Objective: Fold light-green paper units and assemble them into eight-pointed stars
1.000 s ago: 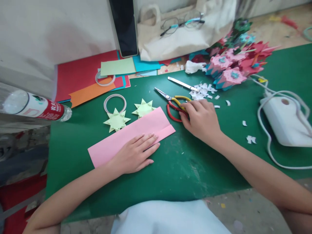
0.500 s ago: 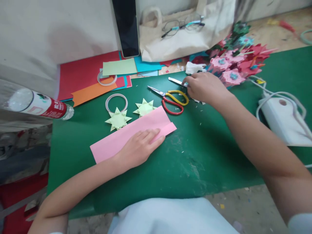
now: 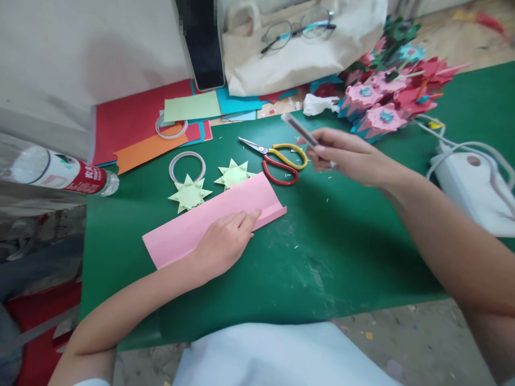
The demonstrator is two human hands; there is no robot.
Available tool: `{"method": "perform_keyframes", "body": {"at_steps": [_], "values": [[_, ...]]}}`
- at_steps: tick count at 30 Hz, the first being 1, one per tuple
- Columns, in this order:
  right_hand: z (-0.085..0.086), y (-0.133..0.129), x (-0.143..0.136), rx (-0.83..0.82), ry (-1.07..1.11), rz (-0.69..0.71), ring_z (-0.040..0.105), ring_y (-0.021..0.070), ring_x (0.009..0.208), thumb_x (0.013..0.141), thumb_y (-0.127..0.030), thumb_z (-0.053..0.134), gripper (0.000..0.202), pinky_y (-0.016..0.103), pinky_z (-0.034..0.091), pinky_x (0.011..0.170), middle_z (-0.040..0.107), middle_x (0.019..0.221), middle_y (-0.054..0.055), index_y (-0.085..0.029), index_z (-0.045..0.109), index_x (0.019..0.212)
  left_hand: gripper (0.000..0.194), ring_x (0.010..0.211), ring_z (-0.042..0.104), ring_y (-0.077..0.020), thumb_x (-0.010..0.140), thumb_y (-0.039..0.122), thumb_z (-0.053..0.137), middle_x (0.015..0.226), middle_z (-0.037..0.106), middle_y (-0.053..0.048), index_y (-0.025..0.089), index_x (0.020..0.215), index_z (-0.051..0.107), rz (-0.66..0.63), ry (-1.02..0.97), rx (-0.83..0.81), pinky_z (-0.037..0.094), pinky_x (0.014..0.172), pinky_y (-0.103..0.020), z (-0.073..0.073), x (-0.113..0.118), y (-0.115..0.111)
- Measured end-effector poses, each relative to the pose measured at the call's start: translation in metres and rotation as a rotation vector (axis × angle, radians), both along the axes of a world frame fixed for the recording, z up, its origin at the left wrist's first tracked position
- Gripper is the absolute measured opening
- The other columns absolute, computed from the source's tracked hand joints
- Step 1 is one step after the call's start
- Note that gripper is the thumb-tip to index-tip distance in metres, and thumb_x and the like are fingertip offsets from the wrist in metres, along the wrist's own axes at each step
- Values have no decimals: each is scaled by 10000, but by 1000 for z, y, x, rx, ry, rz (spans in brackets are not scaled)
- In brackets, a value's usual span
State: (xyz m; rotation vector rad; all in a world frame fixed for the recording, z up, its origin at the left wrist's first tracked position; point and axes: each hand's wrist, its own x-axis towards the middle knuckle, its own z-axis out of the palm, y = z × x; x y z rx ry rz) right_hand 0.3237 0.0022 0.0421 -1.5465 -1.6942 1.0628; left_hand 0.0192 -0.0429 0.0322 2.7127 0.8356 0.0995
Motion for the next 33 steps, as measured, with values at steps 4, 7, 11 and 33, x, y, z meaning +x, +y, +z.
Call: {"method": "perform_keyframes", "body": {"at_steps": [4, 7, 11, 33], "values": [[-7, -33, 3, -274, 507, 210, 467, 63, 660, 889, -372, 618, 290, 239, 348, 552, 531, 795, -20, -170, 623, 1097, 181, 840, 648, -187, 969, 154, 439, 935, 675, -53, 160, 1111, 551, 60, -61, 48, 513, 686, -306, -4, -2, -7], [-17, -46, 5, -324, 600, 193, 393, 59, 561, 875, -407, 643, 274, 237, 301, 489, 542, 730, -15, -192, 637, 1045, 143, 813, 640, -191, 946, 152, 493, 914, 684, -50, 164, 1051, 589, 96, -87, 154, 499, 662, -308, -7, -2, -15], [-27, -51, 1, -303, 529, 83, 349, 68, 491, 843, -508, 654, 322, 230, 247, 458, 473, 565, -40, -190, 606, 832, 152, 757, 634, -190, 873, 104, 604, 881, 699, -51, 139, 1020, 624, 66, -90, 407, 484, 640, -311, -13, -1, -25], [-20, -72, -21, 22, -29, -289, 253, 98, 461, 789, -718, 573, 638, 290, 180, 449, 300, 462, -18, -197, 381, 473, 156, 682, 690, -156, 786, 145, 733, 891, 764, -33, 163, 941, 732, 23, -79, 703, 562, 611, -284, -12, 1, -48]]}}
